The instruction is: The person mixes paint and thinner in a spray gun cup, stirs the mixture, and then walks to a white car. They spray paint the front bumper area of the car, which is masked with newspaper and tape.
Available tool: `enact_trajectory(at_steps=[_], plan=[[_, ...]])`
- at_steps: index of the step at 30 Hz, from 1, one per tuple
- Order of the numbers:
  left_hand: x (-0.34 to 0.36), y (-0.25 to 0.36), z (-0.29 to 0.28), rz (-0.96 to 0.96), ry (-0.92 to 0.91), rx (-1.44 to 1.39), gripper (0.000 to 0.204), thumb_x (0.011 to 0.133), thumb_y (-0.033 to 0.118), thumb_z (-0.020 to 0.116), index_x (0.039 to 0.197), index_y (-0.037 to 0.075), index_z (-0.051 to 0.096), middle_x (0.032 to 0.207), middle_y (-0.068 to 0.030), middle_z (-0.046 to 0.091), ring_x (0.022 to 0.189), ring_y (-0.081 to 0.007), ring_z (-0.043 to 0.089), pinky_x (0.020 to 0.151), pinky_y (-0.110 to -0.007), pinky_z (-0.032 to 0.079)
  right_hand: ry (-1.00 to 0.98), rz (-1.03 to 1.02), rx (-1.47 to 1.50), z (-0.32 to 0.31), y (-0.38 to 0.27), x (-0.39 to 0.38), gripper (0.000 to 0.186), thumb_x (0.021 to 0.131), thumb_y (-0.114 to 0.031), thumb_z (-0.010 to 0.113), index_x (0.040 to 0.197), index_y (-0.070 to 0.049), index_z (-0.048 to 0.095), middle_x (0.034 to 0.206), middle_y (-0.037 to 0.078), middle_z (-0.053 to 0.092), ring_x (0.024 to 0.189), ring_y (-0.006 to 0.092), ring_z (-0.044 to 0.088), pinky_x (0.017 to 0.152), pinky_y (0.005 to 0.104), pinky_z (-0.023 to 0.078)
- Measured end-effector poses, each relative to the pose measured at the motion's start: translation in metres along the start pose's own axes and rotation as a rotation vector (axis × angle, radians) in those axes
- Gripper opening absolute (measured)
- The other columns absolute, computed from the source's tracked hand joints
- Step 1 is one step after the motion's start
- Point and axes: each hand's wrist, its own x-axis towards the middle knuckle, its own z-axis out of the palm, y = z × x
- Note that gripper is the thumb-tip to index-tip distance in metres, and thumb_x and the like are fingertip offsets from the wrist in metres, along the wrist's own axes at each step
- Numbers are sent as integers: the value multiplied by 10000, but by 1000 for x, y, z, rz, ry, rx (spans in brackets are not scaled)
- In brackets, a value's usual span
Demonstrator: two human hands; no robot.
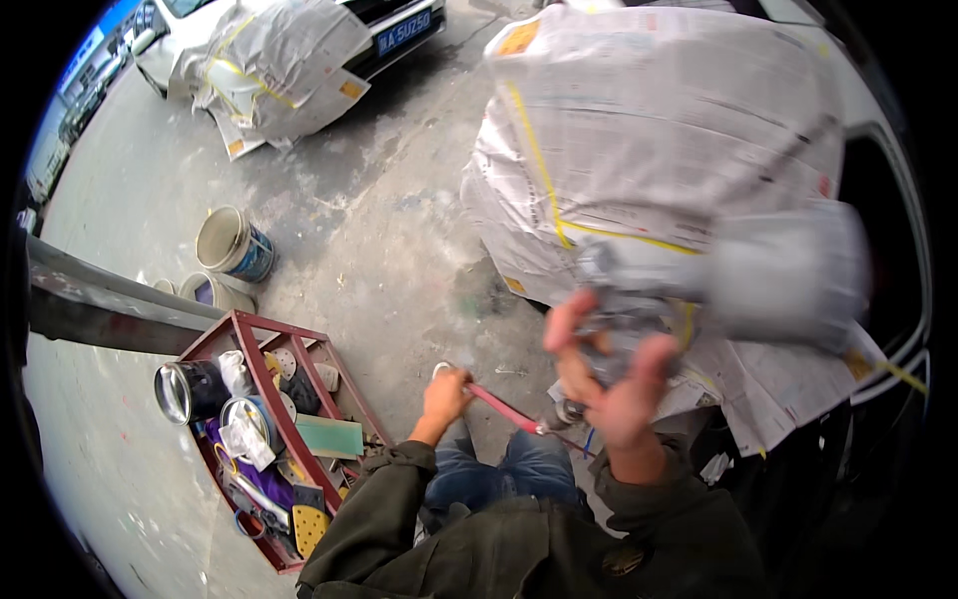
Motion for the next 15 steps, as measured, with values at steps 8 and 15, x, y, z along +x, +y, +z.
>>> enact_trajectory(at_steps=[8,15], plan=[[103,-88,96,-64,9,-520,177,874,192,609,958,58,687,824,-163,690,744,-324,678,686,-411,520,215,541,-540,-78,370,66,411,953,-410,526,978,-14,631,755,26,648,591,90,511,579,286,414],[237,-228,217,-457,-75,-890,222,901,152,535,944,-13,677,720,-160,677,652,-218,681,657,-353,510,191,648,-842,-193,631,58,569,895,-555,538,877,6,634,731,128,652,706,235,610,686,358,461]])
